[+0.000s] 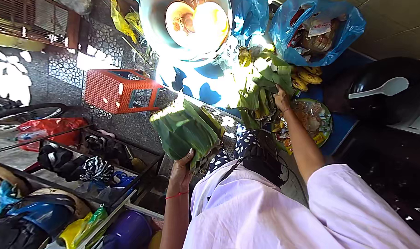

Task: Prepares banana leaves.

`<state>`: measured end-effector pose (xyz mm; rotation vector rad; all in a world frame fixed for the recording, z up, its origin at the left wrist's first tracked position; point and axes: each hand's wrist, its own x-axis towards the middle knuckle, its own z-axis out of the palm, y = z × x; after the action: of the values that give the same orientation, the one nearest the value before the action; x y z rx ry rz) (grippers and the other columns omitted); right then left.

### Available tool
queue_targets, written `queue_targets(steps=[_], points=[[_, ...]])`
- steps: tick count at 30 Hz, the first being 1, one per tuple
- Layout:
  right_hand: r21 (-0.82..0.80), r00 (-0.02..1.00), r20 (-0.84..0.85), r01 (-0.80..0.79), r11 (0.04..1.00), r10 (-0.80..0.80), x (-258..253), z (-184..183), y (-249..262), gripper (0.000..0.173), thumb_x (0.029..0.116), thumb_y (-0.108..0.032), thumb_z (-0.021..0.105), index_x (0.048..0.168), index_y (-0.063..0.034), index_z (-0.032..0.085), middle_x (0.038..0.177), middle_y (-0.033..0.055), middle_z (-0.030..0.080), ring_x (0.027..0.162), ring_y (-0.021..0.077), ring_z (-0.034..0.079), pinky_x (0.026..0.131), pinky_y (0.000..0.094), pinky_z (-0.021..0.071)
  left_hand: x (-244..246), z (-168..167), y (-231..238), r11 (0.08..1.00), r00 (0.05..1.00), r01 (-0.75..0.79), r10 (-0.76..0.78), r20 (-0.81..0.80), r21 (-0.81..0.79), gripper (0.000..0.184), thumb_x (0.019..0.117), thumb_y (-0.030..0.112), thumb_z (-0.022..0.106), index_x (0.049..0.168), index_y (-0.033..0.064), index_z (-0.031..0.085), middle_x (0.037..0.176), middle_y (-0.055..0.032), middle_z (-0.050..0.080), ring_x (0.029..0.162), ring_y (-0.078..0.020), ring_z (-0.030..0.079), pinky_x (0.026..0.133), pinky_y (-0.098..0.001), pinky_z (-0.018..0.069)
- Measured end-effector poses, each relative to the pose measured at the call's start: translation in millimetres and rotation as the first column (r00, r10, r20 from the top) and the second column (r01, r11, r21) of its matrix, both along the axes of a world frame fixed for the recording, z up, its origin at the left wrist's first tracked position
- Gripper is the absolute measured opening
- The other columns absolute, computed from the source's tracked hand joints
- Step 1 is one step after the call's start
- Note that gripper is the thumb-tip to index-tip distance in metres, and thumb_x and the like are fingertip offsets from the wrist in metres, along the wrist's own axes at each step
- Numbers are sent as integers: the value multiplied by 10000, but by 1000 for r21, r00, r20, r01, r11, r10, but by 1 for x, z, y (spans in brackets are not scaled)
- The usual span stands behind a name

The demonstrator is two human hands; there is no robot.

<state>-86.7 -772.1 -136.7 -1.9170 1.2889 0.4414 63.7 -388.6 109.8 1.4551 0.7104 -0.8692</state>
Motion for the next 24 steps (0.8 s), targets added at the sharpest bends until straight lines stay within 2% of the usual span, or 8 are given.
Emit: queue_targets(steps=[3,6,8,11,13,16,20,24], points=[[-89,992,123,-18,996,29,-5,22,10,413,1026,-129,565,1421,-8,580,1363,267,609,1216,418,626,1053,562,482,1,-5,4,1000,1000,-3,3,-12,-12,160,1022,-24,448,1064,53,582,839,-72,744,711,-119,730,630,-255,617],[-50,943,284,-168,984,176,-5,29,56,756,868,-237,823,1506,-28,477,1408,283,547,1021,392,685,862,536,583,1,-6,4,1000,999,8,-8,-40,-10,149,1034,-14,452,1067,47,584,836,-74,744,709,-122,731,631,-257,620],[-85,923,270,-261,961,275,4,22,88,936,782,-280,900,1569,-125,417,1485,257,494,1162,426,640,930,583,558,2,-6,3,1000,999,20,-20,-46,-7,152,1037,-10,446,1067,39,587,831,-78,742,705,-124,730,625,-259,619],[-170,913,242,-295,940,330,25,7,102,661,919,-213,760,1517,-96,504,1432,260,543,1197,443,627,979,570,536,3,-2,4,999,998,32,-32,-47,-7,157,1039,-7,441,1053,44,588,823,-73,741,698,-122,729,623,-257,618],[-181,927,256,-233,955,275,38,11,91,347,1017,-104,574,1339,-9,658,1262,264,665,1136,430,673,995,567,525,4,0,10,999,999,35,-36,-40,-8,161,1032,-18,443,1054,48,588,824,-74,742,696,-121,728,622,-255,616],[-194,950,308,3,981,58,47,37,59,327,1059,-112,465,1239,13,707,1190,243,715,1138,402,684,1032,567,502,4,-2,21,999,998,43,-44,-35,-15,145,1028,-15,458,1069,50,581,833,-75,744,701,-124,731,627,-262,620],[-133,855,467,319,938,-225,26,67,22,330,1047,-237,554,1214,-3,716,1037,194,731,844,274,686,840,480,547,1,-6,30,999,997,43,-43,-58,-7,144,1035,-17,457,1079,46,578,840,-74,743,718,-127,734,640,-263,622],[-130,728,595,506,853,-341,8,99,9,302,1004,-226,644,1169,19,712,1005,108,699,829,88,606,810,283,509,-1,-7,36,999,997,32,-33,-66,-24,144,1029,-26,464,1082,45,576,853,-75,743,734,-127,734,658,-262,622]])
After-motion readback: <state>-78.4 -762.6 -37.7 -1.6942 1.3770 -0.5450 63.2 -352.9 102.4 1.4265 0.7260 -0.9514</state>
